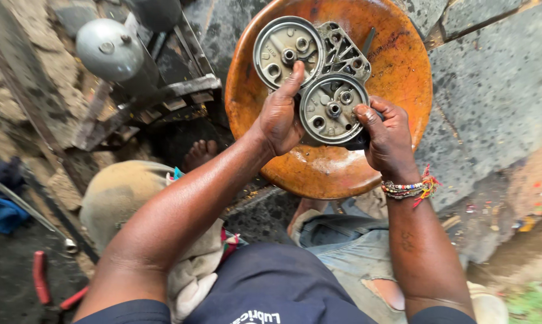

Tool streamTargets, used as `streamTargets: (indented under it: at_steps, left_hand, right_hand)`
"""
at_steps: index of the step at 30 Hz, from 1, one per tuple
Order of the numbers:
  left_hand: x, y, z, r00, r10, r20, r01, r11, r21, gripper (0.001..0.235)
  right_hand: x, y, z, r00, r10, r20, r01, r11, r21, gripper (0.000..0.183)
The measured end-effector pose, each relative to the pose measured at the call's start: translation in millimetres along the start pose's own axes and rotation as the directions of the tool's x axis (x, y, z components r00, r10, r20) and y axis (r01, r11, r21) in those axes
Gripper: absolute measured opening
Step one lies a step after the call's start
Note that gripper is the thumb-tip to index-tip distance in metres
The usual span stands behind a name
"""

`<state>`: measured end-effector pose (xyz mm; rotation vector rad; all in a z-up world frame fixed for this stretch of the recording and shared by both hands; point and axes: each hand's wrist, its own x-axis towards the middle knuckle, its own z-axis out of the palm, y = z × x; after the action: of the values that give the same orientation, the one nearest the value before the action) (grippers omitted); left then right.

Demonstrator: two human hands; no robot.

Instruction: The person cleans a metal mechanical component, likely a brake caliper, using a brush and a scraping tool. They scrub the part in a basin of liquid and scrape off residue from various surfaces, including the interior and exterior faces.

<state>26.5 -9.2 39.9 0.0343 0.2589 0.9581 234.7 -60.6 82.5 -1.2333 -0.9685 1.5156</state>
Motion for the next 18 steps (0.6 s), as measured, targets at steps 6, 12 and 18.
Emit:
streamTargets:
  at_steps: [6, 12, 18]
  left_hand:
    - [-1, -1, -7, 0.989, -0.075, -0.124, 0.087, 0.992, 0.092, 0.058]
    - [-1, 2, -10, 0.982, -0.112, -0.150, 0.130, 0.985, 0.114, 0.064]
    - [-1, 7, -11, 0.976, -0.092, -0.198, 0.127, 0.978, 0.168, 0.067]
  right_hand:
    - [6, 2, -9, 1.000, 0.016, -0.008, -0.016, 1.000, -0.002, 0.015]
    - [14, -1, -9, 0.998, 0.053, 0.021, -0.052, 0.998, -0.037, 0.016]
    - [21, 4, -8, 0.994, 0.108, 0.005, -0.108, 0.993, -0.049, 0.020]
